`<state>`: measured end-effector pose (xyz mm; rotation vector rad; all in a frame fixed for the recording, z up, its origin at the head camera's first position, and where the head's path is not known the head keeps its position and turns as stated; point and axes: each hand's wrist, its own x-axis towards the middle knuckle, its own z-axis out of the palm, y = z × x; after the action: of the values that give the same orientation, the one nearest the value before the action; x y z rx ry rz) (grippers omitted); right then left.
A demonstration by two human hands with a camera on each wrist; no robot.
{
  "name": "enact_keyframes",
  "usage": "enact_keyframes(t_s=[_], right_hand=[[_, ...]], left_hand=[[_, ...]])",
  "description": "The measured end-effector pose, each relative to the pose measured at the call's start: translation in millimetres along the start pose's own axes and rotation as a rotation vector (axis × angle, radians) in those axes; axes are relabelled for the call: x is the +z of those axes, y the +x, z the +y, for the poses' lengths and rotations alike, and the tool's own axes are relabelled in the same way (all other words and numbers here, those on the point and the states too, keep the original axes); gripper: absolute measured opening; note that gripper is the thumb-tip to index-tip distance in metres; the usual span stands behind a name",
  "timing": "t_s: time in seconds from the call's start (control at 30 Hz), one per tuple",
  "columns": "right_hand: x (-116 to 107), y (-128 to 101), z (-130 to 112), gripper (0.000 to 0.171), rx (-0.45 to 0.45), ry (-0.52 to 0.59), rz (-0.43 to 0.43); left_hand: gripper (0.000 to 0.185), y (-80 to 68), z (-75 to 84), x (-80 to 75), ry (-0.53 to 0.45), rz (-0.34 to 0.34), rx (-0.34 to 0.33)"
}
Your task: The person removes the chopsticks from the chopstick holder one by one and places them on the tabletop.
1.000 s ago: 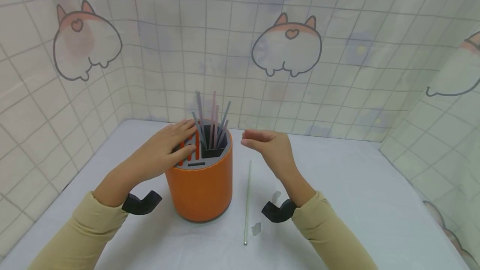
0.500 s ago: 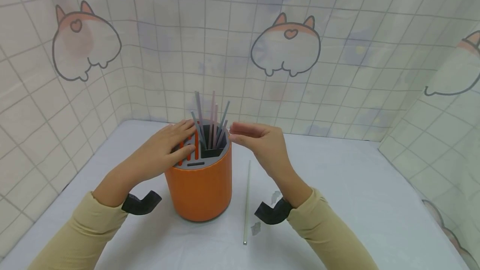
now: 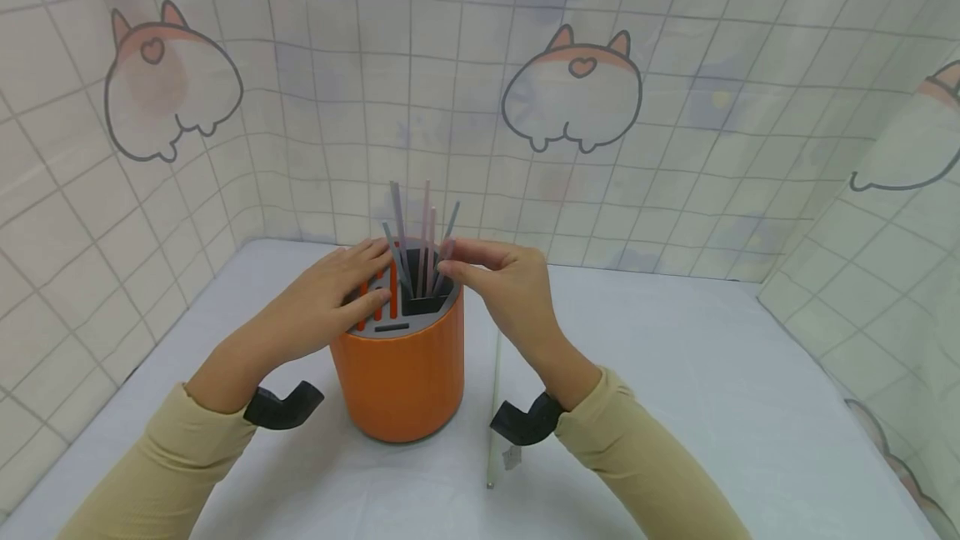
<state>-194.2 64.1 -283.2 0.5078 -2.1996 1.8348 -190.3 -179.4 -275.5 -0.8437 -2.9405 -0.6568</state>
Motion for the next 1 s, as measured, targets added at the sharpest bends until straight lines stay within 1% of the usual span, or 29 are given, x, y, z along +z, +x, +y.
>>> enact_keyframes(t_s=[0.13, 0.23, 0.4, 0.5, 0.7, 0.87, 1.0], right_hand=[[0.5, 1.6, -2.5, 0.023, 0.005, 0.033, 0.010], [-2.1, 2.3, -8.3, 0.021, -0.020, 0.032, 0.035], [-10.6, 3.1, -23.4, 0.019, -0.128, 0.075, 0.078], [-18.0, 2.9, -35.5, 0.018, -0.204, 0.121, 0.120], [-32.5, 1.8, -59.7, 0.023, -0.354, 0.217, 0.208], [-44.3, -0.9, -74.3, 0.025, -0.428, 0.264, 0.281], [-52.4, -0.1, -82.9, 0.023, -0.476, 0.347, 0.340]], left_hand=[[0.062, 0.2, 0.1, 0.4, -0.002, -0.002, -0.003], [0.062, 0.4, 0.1, 0.5, 0.001, -0.001, 0.000], [0.062, -0.1, 0.1, 0.0, 0.007, -0.001, 0.001], [0.062, -0.2, 0.1, -0.3, 0.007, -0.003, 0.002], [0.062, 0.1, -0.7, 0.0, 0.009, 0.002, 0.005], [0.062, -0.2, -0.9, 0.1, 0.010, 0.001, 0.000], [0.062, -0.6, -0.6, 0.0, 0.009, 0.000, -0.003]])
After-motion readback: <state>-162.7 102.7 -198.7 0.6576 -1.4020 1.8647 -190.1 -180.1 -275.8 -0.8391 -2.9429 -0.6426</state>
